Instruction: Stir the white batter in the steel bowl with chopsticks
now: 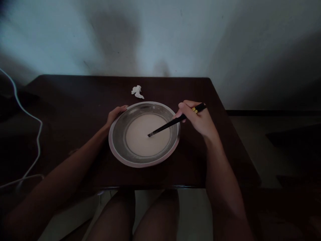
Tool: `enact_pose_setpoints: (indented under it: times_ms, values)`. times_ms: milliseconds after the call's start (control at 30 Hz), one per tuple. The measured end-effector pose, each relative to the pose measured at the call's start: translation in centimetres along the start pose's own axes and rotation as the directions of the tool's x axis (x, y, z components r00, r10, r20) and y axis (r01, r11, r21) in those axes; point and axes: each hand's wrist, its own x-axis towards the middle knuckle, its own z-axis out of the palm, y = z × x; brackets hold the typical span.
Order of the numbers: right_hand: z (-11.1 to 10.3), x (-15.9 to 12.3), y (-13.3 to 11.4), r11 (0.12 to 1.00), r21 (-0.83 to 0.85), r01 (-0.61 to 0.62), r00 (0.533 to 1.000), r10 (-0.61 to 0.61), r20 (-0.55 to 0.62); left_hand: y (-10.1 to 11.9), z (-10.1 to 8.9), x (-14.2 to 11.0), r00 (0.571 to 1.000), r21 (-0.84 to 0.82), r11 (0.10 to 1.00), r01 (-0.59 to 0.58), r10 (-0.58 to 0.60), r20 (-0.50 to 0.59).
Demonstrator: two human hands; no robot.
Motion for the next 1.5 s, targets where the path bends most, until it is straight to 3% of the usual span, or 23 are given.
enact_pose_setpoints:
  times_ms: [133, 300, 467, 633, 833, 1000, 1067, 1200, 1400, 1500]
  values:
    - [0.16, -0.01, 0.03, 0.999, -0.045, 0.008, 0.997, -0.004, 0.078, -0.04, 0.02, 0.01, 1.0, -0.014, 1.0, 0.002, -0.002, 0.002]
    - [-0.01, 0.02, -0.09, 1.0, -0.002, 0.008, 0.998, -0.008, -0.056, -0.05, -0.1, -0.02, 1.0, 0.011, 1.0, -0.009, 0.009, 0.015]
    - [0.1, 0.08, -0.19, 1.0, -0.02, 0.001, 0.998, 0.0, 0.059, 0.12, 0.28, -0.1, 1.0, -0.002, 1.0, 0.002, -0.002, 0.001]
    - [-0.01, -0.05, -0.13, 1.0, -0.013, 0.017, 0.997, -0.018, -0.071, 0.06, 0.06, 0.0, 1.0, 0.013, 1.0, -0.009, 0.009, 0.004]
    - [0.18, 0.0, 0.04, 1.0, -0.023, -0.01, 0.998, 0.012, 0.066, 0.06, -0.01, -0.01, 1.0, 0.021, 1.0, -0.007, 0.006, 0.02]
    - [-0.13, 0.08, 0.0, 1.0, 0.017, 0.011, 0.994, -0.009, -0.109, 0.11, 0.26, -0.16, 1.0, 0.003, 1.0, -0.002, 0.002, 0.004]
    - [0.01, 0.02, -0.18, 0.998, 0.055, -0.006, 0.996, 0.011, -0.093, 0.11, 0.25, -0.16, 1.0, -0.006, 1.0, -0.01, 0.01, 0.002]
    - [0.53, 0.05, -0.32, 0.999, 0.021, -0.024, 0.999, 0.023, 0.045, 0.09, 0.07, -0.12, 1.0, 0.01, 1.0, -0.023, 0.022, 0.018]
    - [-0.17, 0.06, 0.21, 0.998, 0.055, 0.015, 0.993, -0.009, -0.12, 0.12, 0.07, -0.22, 1.0, 0.005, 1.0, -0.014, 0.014, 0.018]
    - [0.17, -0.06, 0.14, 0.996, 0.083, -0.022, 0.998, 0.026, -0.05, 0.14, 0.14, -0.2, 1.0, 0.017, 1.0, -0.016, 0.016, 0.015]
